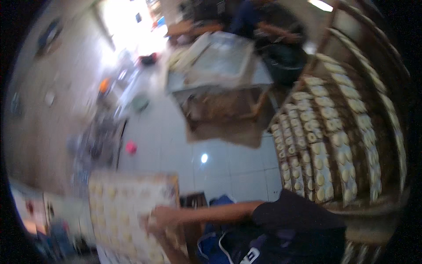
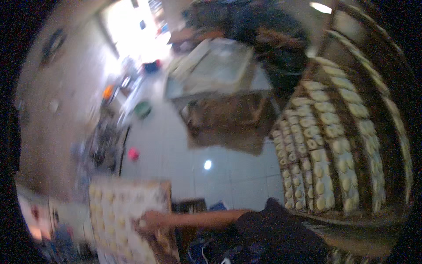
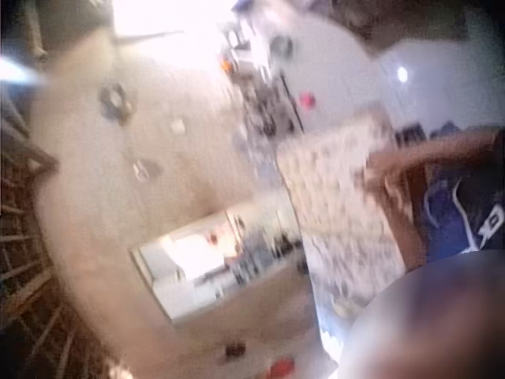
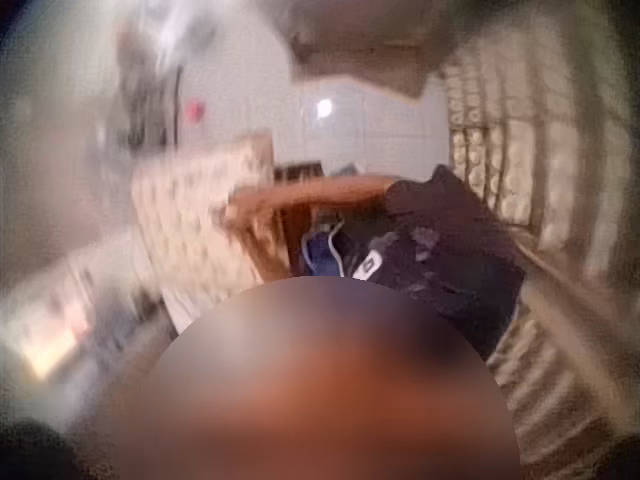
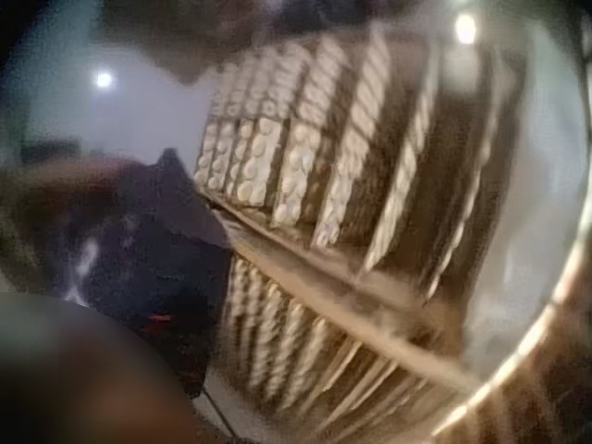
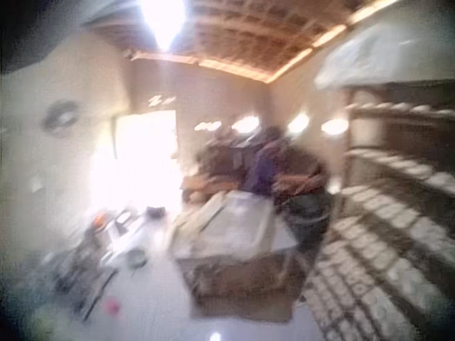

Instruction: The person shapes dough balls into ring forms by hand and places them on a tray. They repeatedly transfer trays of shaped dough to a multi-tiered rack and return to continue shaping more dough.

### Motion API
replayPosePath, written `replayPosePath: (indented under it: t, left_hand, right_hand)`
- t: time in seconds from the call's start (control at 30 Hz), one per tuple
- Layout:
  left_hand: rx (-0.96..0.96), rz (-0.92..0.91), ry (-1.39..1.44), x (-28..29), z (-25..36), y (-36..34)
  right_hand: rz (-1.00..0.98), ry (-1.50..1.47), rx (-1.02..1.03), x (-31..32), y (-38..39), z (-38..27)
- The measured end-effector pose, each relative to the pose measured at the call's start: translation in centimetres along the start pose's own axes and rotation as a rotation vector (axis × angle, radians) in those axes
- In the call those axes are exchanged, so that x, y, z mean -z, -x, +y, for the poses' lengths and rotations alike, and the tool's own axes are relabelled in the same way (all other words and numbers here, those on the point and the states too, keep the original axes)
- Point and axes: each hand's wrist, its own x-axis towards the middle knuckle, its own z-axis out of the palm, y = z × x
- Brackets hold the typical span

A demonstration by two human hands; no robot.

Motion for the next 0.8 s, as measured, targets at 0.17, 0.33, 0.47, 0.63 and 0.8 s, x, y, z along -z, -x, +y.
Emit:
replayPosePath:
  t: [0.17, 0.33, 0.47, 0.63, 0.8]
  left_hand:
    - [0.119, -0.069, 0.279, -1.5, 0.3, 1.5]
    - [0.068, -0.059, 0.324, -3.7, 2.9, -0.3]
    - [0.111, 0.001, -0.041, -4.2, 5.5, -3.2]
    - [0.142, -0.124, -0.492, -3.5, 5.0, -4.4]
    - [-0.089, -0.267, -0.308, -2.4, 3.2, -3.6]
  right_hand:
    - [0.278, -0.228, 0.205, 4.7, 3.4, 1.2]
    - [0.274, -0.109, 0.288, 8.6, 3.9, 1.1]
    - [0.367, -0.097, -0.131, 9.7, 2.4, 0.7]
    - [0.381, 0.2, -0.368, 11.5, 4.8, 1.9]
    - [0.299, 0.202, -0.292, 10.6, 4.4, 3.2]
